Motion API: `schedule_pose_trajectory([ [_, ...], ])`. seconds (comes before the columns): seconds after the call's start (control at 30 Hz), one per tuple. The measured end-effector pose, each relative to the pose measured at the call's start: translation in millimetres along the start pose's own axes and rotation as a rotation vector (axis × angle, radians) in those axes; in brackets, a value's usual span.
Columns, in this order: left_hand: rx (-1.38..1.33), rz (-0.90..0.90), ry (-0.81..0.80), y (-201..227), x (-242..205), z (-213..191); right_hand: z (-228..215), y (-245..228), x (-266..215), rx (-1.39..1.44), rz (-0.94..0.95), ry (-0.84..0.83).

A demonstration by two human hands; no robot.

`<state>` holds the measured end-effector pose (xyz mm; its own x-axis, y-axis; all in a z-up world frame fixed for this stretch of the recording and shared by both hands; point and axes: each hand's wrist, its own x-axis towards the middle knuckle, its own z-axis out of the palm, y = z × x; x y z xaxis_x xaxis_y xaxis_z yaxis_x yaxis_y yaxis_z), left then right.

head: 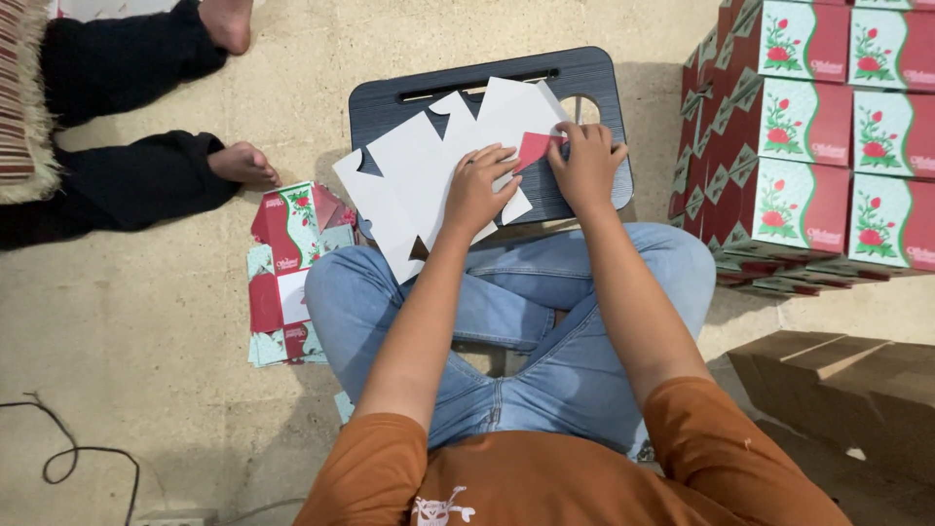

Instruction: The person sits on the floor and folds flat, pre-cut cardboard sheets into small rectangular boxes. They fold the flaps, tuck them into slots, and secure the structure by hand. Completed boxes are stacked to the right.

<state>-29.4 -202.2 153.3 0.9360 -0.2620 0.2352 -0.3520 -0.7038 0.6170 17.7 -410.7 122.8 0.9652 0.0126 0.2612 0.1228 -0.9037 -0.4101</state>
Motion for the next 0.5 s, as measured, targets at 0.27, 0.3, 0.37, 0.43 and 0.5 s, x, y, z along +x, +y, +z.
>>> schedule_pose_trajectory([
  [0.27, 0.008, 0.009, 0.008, -6, 4, 1, -32, -32, -15, 0.036, -0.051, -0.032],
  [0.3, 0.017, 0.019, 0.009, -6, 4, 1, -38, -37, -17, 0.059, -0.037, -0.045],
  [0.37, 0.01, 0.001, 0.003, -3, 3, 0, -37, -39, -18, 0.033, -0.034, -0.052],
  [0.43, 0.011, -0.013, -0.002, -1, 2, -3, -36, -41, -19, 0.014, -0.033, -0.053],
  [0.5, 0.026, -0.032, -0.019, 2, 4, -6, -37, -40, -18, 0.034, -0.03, -0.038],
])
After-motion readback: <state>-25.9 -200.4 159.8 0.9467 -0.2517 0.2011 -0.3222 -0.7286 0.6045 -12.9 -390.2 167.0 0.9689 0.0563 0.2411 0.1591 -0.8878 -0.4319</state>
